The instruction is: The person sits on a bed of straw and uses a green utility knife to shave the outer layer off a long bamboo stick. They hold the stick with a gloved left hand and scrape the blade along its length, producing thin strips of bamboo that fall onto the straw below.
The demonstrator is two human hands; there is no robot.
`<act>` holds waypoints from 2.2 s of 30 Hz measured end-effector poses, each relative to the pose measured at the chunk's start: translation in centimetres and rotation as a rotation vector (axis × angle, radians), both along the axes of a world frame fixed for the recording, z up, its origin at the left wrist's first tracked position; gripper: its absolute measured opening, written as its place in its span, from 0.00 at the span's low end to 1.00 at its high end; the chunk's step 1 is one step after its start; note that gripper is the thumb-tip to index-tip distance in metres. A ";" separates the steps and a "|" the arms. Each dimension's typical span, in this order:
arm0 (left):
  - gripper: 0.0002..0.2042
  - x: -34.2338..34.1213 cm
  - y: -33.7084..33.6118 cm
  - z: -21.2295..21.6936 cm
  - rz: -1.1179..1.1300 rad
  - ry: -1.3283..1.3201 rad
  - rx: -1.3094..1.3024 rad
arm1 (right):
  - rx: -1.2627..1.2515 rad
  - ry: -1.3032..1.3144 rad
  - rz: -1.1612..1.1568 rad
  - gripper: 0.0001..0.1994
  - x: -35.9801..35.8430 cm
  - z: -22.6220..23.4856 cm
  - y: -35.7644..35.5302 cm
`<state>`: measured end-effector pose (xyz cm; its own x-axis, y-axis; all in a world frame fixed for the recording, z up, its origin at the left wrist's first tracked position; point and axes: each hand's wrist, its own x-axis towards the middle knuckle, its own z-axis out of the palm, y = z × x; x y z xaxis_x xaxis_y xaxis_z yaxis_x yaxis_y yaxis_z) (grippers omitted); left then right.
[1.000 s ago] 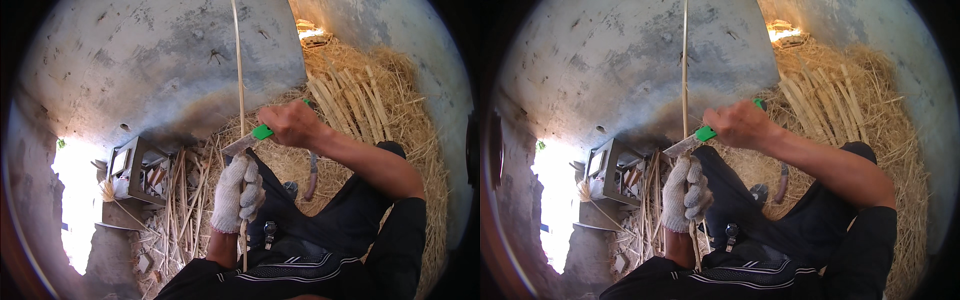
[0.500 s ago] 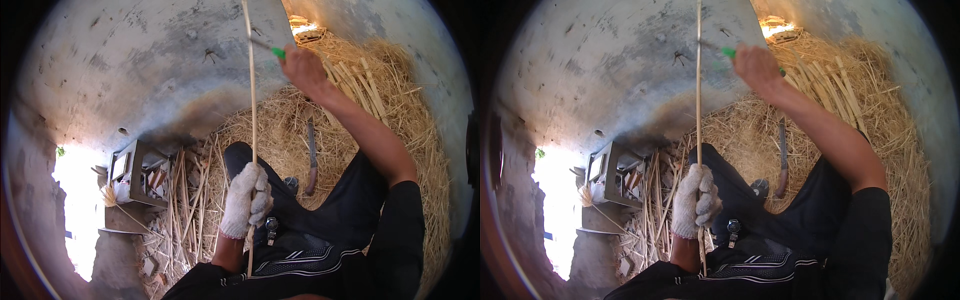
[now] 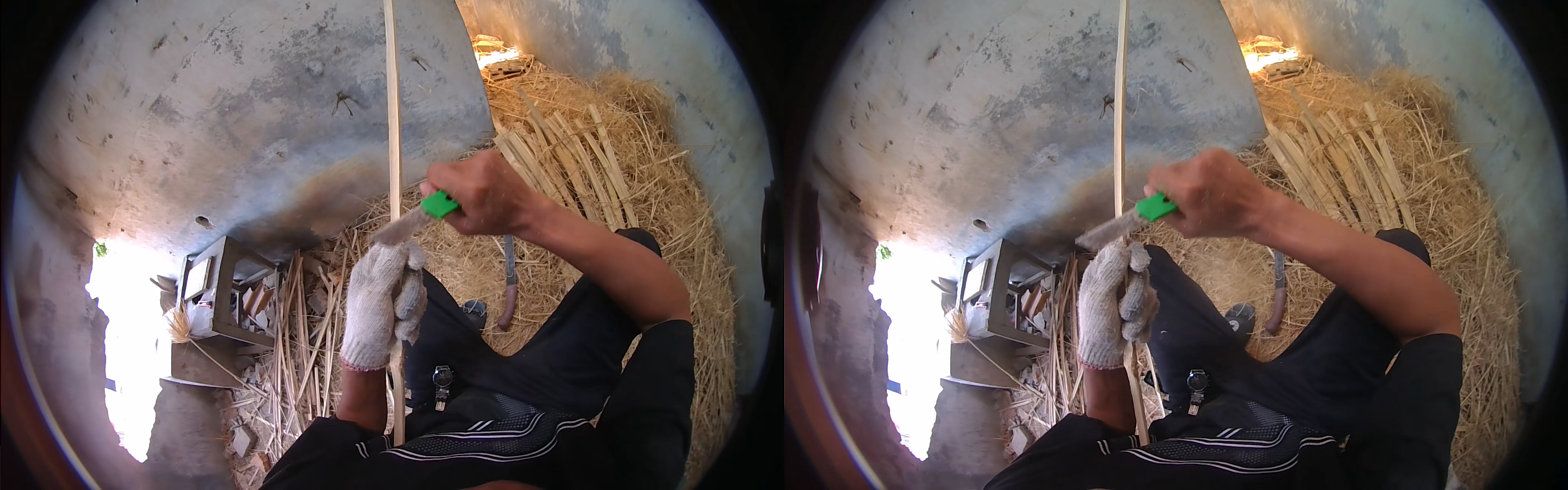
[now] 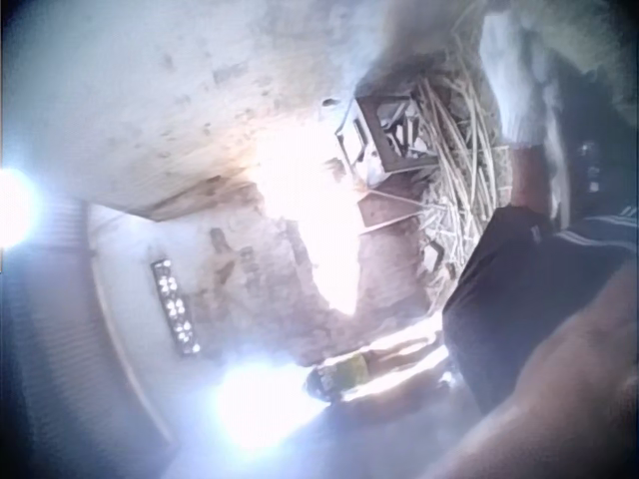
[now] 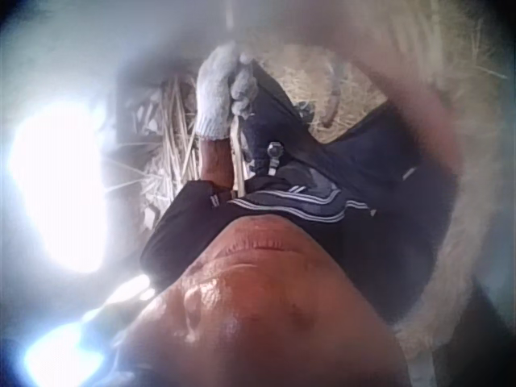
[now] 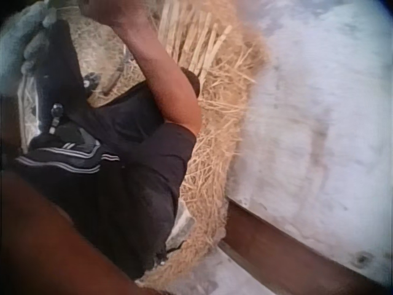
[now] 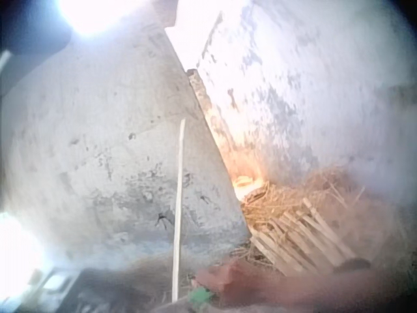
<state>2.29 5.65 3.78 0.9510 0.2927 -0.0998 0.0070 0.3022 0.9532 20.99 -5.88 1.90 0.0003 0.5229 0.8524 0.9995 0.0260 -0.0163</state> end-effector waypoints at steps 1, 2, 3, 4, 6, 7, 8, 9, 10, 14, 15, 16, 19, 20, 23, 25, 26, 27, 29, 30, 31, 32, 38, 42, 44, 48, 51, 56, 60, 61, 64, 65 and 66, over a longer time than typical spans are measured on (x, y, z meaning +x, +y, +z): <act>0.14 -0.1 -0.3 0.2 0.009 0.006 0.000 | 0.008 0.003 -0.006 0.10 -0.4 -0.4 0.2; 0.14 -0.2 -0.8 0.6 0.017 0.013 0.000 | 0.016 0.007 -0.012 0.10 -0.6 -0.9 0.5; 0.14 -0.3 -1.2 0.7 0.026 0.019 0.000 | 0.024 0.010 -0.019 0.10 -0.7 -1.2 0.6; 0.14 -0.3 -1.4 0.7 0.035 0.007 0.007 | 0.031 0.009 -0.052 0.10 -0.6 -1.3 0.6; 0.14 0.0 -1.7 0.4 0.047 -0.022 0.022 | 0.043 0.004 -0.124 0.10 -0.2 -1.3 0.5; 0.14 0.0 -1.9 0.4 0.053 -0.025 0.021 | 0.060 0.007 -0.136 0.10 0.0 -1.5 0.6; 0.14 0.1 -2.0 0.3 0.060 -0.029 0.020 | 0.078 0.009 -0.149 0.09 0.1 -1.7 0.9; 0.14 0.2 -2.1 0.3 0.066 -0.032 0.020 | 0.095 0.012 -0.161 0.09 0.2 -1.8 1.2; 0.14 0.3 -2.1 0.2 0.048 -0.041 -0.020 | 0.094 0.014 -0.166 0.09 0.4 -1.9 1.2; 0.16 0.0 -1.9 -0.1 -0.042 -0.076 -0.217 | 0.135 0.114 -0.211 0.08 1.1 -1.9 2.0; 0.17 -0.2 -2.0 -0.2 -0.077 -0.083 -0.280 | 0.155 0.161 -0.236 0.08 1.5 -1.8 2.1; 0.17 -0.2 -1.9 -0.7 -0.083 -0.075 -0.278 | 0.187 0.113 -0.255 0.08 2.3 -1.5 2.0; 0.17 0.2 -1.9 -1.1 -0.152 -0.111 -0.353 | 0.250 0.011 -0.318 0.08 4.0 -1.0 1.5; 0.16 0.2 -2.1 -0.8 -0.112 -0.078 -0.400 | 0.252 0.001 -0.335 0.08 4.3 -1.2 2.1; 0.16 -0.8 -3.1 -1.2 -0.209 -0.081 -0.484 | 0.177 0.314 -0.611 0.13 9.3 -1.4 2.4; 0.17 -2.5 -4.8 -1.5 -0.376 0.017 -0.308 | 0.105 0.604 -0.794 0.18 13.2 -0.2 -0.1; 0.18 -3.0 -6.0 -0.9 -0.370 0.051 -0.253 | 0.125 0.746 -0.789 0.20 14.0 0.5 -1.1; 0.19 -2.9 -6.1 -1.3 -0.356 0.055 -0.194 | 0.286 0.702 -0.858 0.22 13.6 -0.1 -2.0; 0.19 -1.5 -5.4 -1.0 -0.296 0.049 -0.221 | 0.213 0.787 -0.933 0.21 14.9 -0.9 -3.3; 0.19 -0.4 -4.6 -1.2 -0.301 0.036 -0.288 | 0.161 0.787 -0.898 0.20 15.3 -1.5 -3.8; 0.19 0.3 -3.4 -1.0 -0.238 0.058 -0.287 | 0.107 0.788 -0.849 0.19 14.0 -1.3 -3.6; 0.19 1.0 -2.5 -0.8 -0.196 0.024 -0.253 | 0.056 0.784 -0.800 0.18 12.6 -0.8 -3.4; 0.18 2.5 -1.1 0.5 -0.078 -0.029 -0.154 | 0.120 0.158 -0.235 0.13 3.3 1.6 -1.0; 0.19 1.9 -1.8 0.3 -0.158 -0.030 -0.190 | 0.310 0.058 -0.291 0.15 2.5 1.1 -0.3; 0.19 1.6 -2.1 0.0 -0.198 -0.022 -0.290 | 0.172 0.146 -0.435 0.15 3.3 1.3 -1.0; 0.20 -0.2 -3.0 -0.7 -0.299 0.062 -0.397 | 0.152 0.284 -0.775 0.18 9.4 2.2 -2.5; 0.20 -0.7 -2.6 -1.7 -0.305 0.043 -0.452 | 0.378 0.247 -0.793 0.18 12.8 1.8 -5.8; 0.21 0.9 -1.2 -0.2 -0.234 -0.059 -0.356 | 0.279 0.142 -0.380 0.14 8.3 3.2 -5.0; 0.21 1.4 -1.0 0.3 -0.206 -0.088 -0.327 | 0.093 0.060 -0.182 0.12 3.1 2.1 -2.3; 0.21 1.5 -1.6 0.4 -0.199 -0.080 -0.301 | 0.133 0.062 -0.183 0.12 2.8 1.4 -1.7; 0.21 1.3 -2.8 0.7 -0.151 -0.053 -0.215 | 0.121 0.092 -0.270 0.12 2.3 0.9 -1.7; 0.21 1.3 -2.9 0.6 -0.128 -0.053 -0.175 | 0.095 0.105 -0.309 0.13 2.1 1.0 -1.7; 0.21 1.2 -3.0 0.5 -0.105 -0.053 -0.135 | 0.113 0.102 -0.315 0.13 2.1 1.0 -1.6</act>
